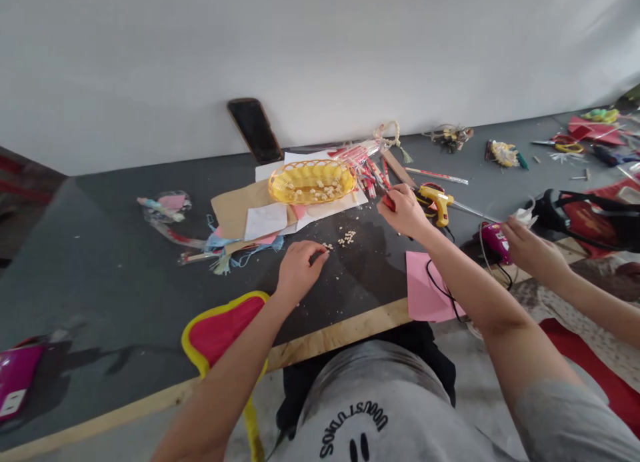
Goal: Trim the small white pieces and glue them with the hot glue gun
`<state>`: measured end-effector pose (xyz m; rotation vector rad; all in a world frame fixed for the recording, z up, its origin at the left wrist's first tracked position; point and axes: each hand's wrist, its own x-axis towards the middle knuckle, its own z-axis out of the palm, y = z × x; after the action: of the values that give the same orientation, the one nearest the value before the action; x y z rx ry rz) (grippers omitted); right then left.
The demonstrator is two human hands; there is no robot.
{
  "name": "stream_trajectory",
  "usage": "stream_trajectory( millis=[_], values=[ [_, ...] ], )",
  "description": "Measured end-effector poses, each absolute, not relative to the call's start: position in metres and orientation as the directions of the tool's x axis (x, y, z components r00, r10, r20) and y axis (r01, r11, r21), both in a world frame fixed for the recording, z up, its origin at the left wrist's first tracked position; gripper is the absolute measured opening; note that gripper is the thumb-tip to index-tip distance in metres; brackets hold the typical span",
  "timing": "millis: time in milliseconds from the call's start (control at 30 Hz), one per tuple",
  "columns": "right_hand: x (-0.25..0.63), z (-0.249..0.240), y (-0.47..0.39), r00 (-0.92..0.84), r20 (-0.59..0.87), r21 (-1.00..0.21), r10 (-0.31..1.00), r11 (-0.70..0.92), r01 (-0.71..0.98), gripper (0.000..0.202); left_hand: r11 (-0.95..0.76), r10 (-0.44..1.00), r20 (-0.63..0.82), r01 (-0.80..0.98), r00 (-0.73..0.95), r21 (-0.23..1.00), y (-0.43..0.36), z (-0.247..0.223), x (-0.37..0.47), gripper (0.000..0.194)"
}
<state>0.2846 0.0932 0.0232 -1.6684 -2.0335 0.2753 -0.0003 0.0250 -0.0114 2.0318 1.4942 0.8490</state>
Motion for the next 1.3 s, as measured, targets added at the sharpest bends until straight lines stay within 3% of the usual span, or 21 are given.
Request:
stream_trajectory(
  millis=[100, 267, 867, 1167, 1300],
  values=[
    [0.285, 0.031, 0.123, -0.111, 0.137, -0.485, 0.984, 0.164, 0.859, 0.016, -0.341, 0.938, 0.275, 0.705, 0.212, 0.621, 0.03, -0.021, 0.001, 0.014],
    [0.285, 0.038, 0.174, -0.086, 0.05, -0.449, 0.995, 0.099, 0.888, 0.015, -0.366, 0.921, 0.353, 0.675, 0.165, 0.64, 0.029, -0.028, -0.002, 0.015],
    [0.252, 0.024, 0.261, -0.019, -0.113, -0.254, 0.993, -0.01, 0.967, 0.051, -0.293, 0.955, 0.261, 0.603, 0.143, 0.742, 0.037, -0.029, -0.016, 0.016],
    [0.272, 0.053, 0.251, -0.078, -0.084, -0.136, 0.993, 0.067, 0.988, 0.038, -0.352, 0.931, 0.326, 0.634, 0.163, 0.689, 0.035, -0.034, -0.019, 0.017],
    [0.317, 0.082, 0.23, -0.073, -0.184, -0.001, 0.98, 0.074, 0.997, 0.031, -0.376, 0.919, 0.361, 0.627, 0.159, 0.682, 0.028, -0.033, -0.019, 0.015]
  ],
)
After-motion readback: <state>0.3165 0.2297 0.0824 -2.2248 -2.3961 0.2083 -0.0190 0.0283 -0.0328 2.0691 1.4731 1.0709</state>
